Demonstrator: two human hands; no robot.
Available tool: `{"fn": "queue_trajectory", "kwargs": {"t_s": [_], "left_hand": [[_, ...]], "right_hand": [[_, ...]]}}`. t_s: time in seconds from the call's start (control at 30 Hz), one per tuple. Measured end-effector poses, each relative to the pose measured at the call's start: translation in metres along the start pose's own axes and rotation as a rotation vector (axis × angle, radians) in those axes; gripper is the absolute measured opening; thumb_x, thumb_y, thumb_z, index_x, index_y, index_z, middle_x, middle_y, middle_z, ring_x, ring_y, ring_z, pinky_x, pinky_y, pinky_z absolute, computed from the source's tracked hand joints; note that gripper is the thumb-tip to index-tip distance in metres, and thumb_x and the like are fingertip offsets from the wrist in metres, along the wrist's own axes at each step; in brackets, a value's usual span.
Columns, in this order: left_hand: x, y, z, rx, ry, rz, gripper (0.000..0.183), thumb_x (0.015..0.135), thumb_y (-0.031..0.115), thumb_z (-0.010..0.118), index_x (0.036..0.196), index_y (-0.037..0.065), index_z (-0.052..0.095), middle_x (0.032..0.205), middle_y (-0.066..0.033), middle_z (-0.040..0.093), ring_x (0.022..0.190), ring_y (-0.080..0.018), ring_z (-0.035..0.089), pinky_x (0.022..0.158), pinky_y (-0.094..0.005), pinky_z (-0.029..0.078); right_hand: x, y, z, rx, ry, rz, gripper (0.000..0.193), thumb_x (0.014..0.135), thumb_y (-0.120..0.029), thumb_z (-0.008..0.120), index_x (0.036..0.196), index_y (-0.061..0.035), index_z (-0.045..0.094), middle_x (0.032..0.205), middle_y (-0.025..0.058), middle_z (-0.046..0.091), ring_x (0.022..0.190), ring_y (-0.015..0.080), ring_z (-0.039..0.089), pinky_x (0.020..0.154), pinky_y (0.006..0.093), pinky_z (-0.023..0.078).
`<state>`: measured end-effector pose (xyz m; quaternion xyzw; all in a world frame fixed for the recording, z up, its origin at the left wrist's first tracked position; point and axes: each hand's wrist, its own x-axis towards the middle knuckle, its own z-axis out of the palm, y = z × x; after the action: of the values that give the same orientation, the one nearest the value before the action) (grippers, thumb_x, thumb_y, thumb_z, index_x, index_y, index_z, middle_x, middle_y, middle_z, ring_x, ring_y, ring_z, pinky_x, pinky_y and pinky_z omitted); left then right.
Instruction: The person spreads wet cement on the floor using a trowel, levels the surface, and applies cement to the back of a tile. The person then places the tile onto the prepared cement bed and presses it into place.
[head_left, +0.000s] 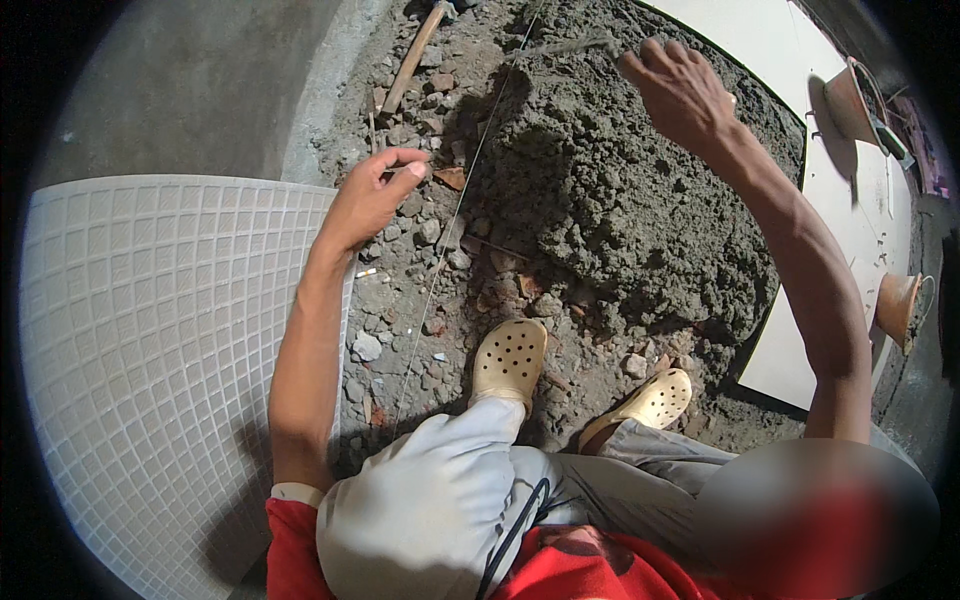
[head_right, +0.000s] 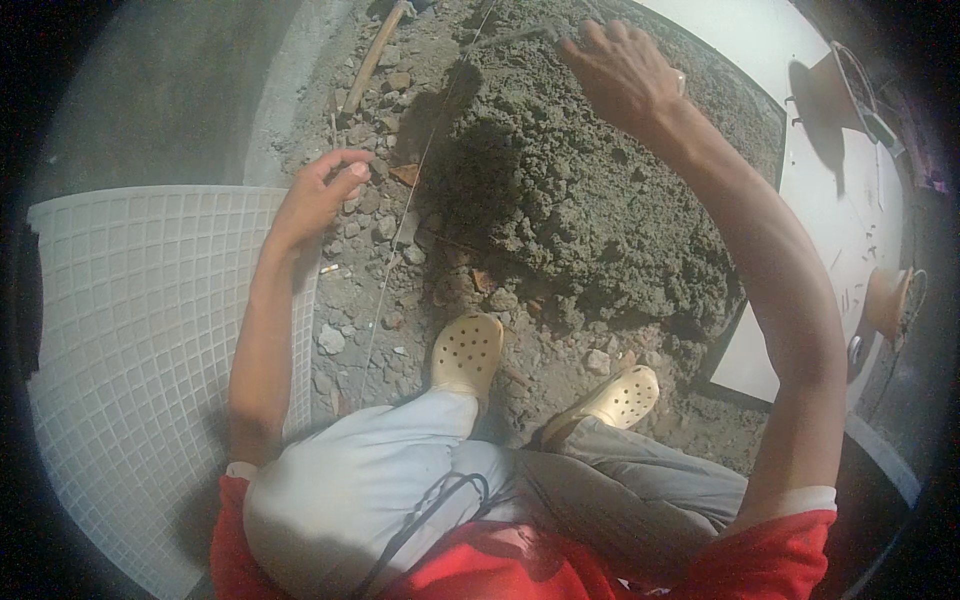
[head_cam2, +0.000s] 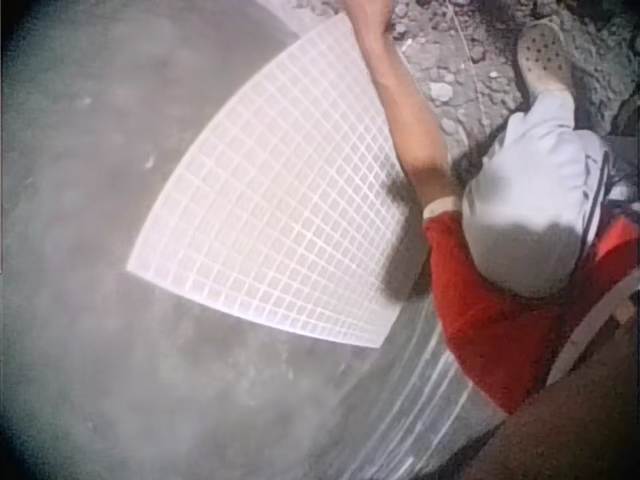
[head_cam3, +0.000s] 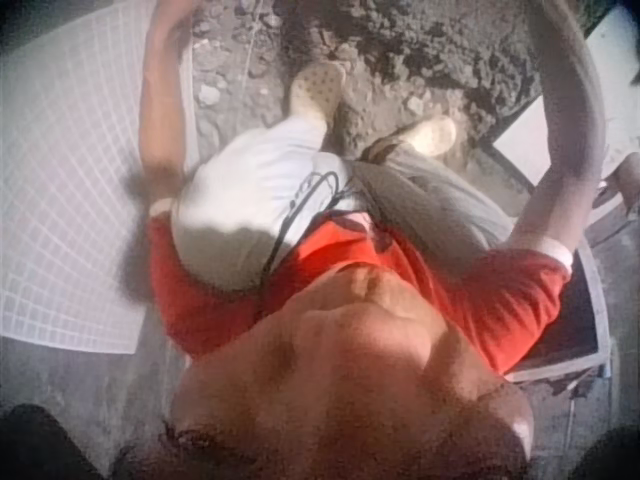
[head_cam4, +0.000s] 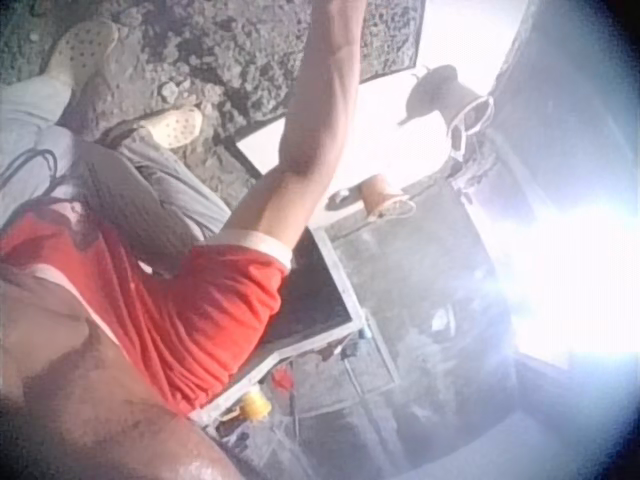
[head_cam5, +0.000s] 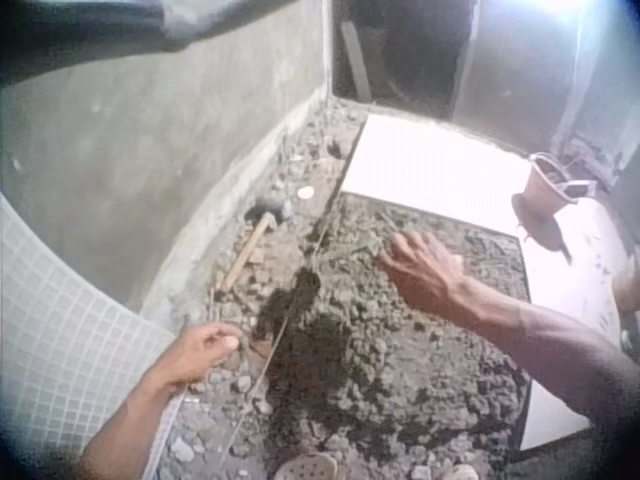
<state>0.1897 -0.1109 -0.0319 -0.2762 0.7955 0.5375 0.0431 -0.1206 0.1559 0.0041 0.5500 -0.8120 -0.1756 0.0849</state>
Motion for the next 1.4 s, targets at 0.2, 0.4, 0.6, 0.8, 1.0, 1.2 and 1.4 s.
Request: {"fn": "queue_trajectory", "kwargs": {"t_s": [0.2,0.4,0.6,0.8,1.0,1.2,1.4], "left_hand": [[-0.029,0.01,-0.005,0.039,0.046,-0.054,0.038,0.101,0.036,0.067,0.125,0.007,0.07,0.101,-0.0017,0.069,0.09,-0.0112,0.058,0.083,-0.0296,0.048],[-0.039,0.013,-0.014,-0.012,0.082,-0.094,0.033,0.102,0.032,0.065,0.124,0.007,0.07,0.088,0.0042,0.061,0.081,-0.0076,0.052,0.076,-0.024,0.044],[-0.05,0.01,-0.009,0.031,0.076,-0.096,0.036,0.101,0.035,0.065,0.124,0.008,0.07,0.091,0.0053,0.06,0.084,-0.0086,0.051,0.08,-0.0253,0.044],[-0.051,0.017,-0.002,0.02,0.032,-0.076,0.036,0.101,0.036,0.066,0.125,0.009,0.069,0.093,0.0049,0.062,0.085,-0.0078,0.051,0.079,-0.0249,0.044],[-0.047,0.026,0.012,0.051,0.026,-0.003,0.036,0.102,0.035,0.066,0.125,0.008,0.069,0.101,0.0008,0.067,0.087,-0.0089,0.056,0.082,-0.0264,0.047],[-0.054,0.02,0.001,0.093,0.019,-0.072,0.036,0.102,0.034,0.066,0.126,0.007,0.068,0.102,-0.0004,0.067,0.087,-0.0097,0.058,0.083,-0.0267,0.048],[-0.046,0.024,0.001,0.08,0.022,-0.104,0.037,0.102,0.034,0.066,0.126,0.006,0.068,0.099,-0.0005,0.066,0.085,-0.0099,0.058,0.083,-0.0262,0.048]], "right_hand": [[-0.067,0.002,0.004,0.38,-0.078,-0.13,0.029,0.097,-0.006,0.059,0.126,-0.0065,0.056,0.105,0.0121,0.056,0.093,0.0291,0.061,0.079,0.0446,0.054],[-0.126,0.008,0.002,0.692,-0.245,0.159,0.019,0.096,-0.008,0.061,0.113,-0.0006,0.056,0.109,0.0195,0.063,0.099,0.0389,0.065,0.081,0.0492,0.054],[-0.223,-0.061,0.013,1.037,-0.4,0.137,0.028,0.091,0.003,0.053,0.119,0.0045,0.05,0.092,0.0215,0.057,0.082,0.0398,0.06,0.074,0.0499,0.056],[-0.211,-0.07,0.0,1.15,-0.299,0.084,0.031,0.093,-0.005,0.055,0.122,0.005,0.05,0.094,0.0213,0.056,0.082,0.0384,0.058,0.067,0.0491,0.054],[-0.139,-0.074,0.01,0.826,-0.205,0.066,0.029,0.097,-0.007,0.057,0.123,0.0022,0.049,0.108,0.0224,0.057,0.087,0.0419,0.068,0.072,0.0493,0.058],[-0.211,-0.052,0.006,0.824,-0.385,-0.139,0.033,0.093,-0.009,0.06,0.124,-0.0019,0.053,0.112,0.0199,0.058,0.089,0.039,0.071,0.072,0.0487,0.06],[-0.187,0.033,0.074,0.888,0.062,0.37,0.024,0.099,-0.022,0.063,0.1,0.0009,0.057,0.083,0.0172,0.058,0.071,0.0301,0.058,0.065,0.0451,0.05]]}}
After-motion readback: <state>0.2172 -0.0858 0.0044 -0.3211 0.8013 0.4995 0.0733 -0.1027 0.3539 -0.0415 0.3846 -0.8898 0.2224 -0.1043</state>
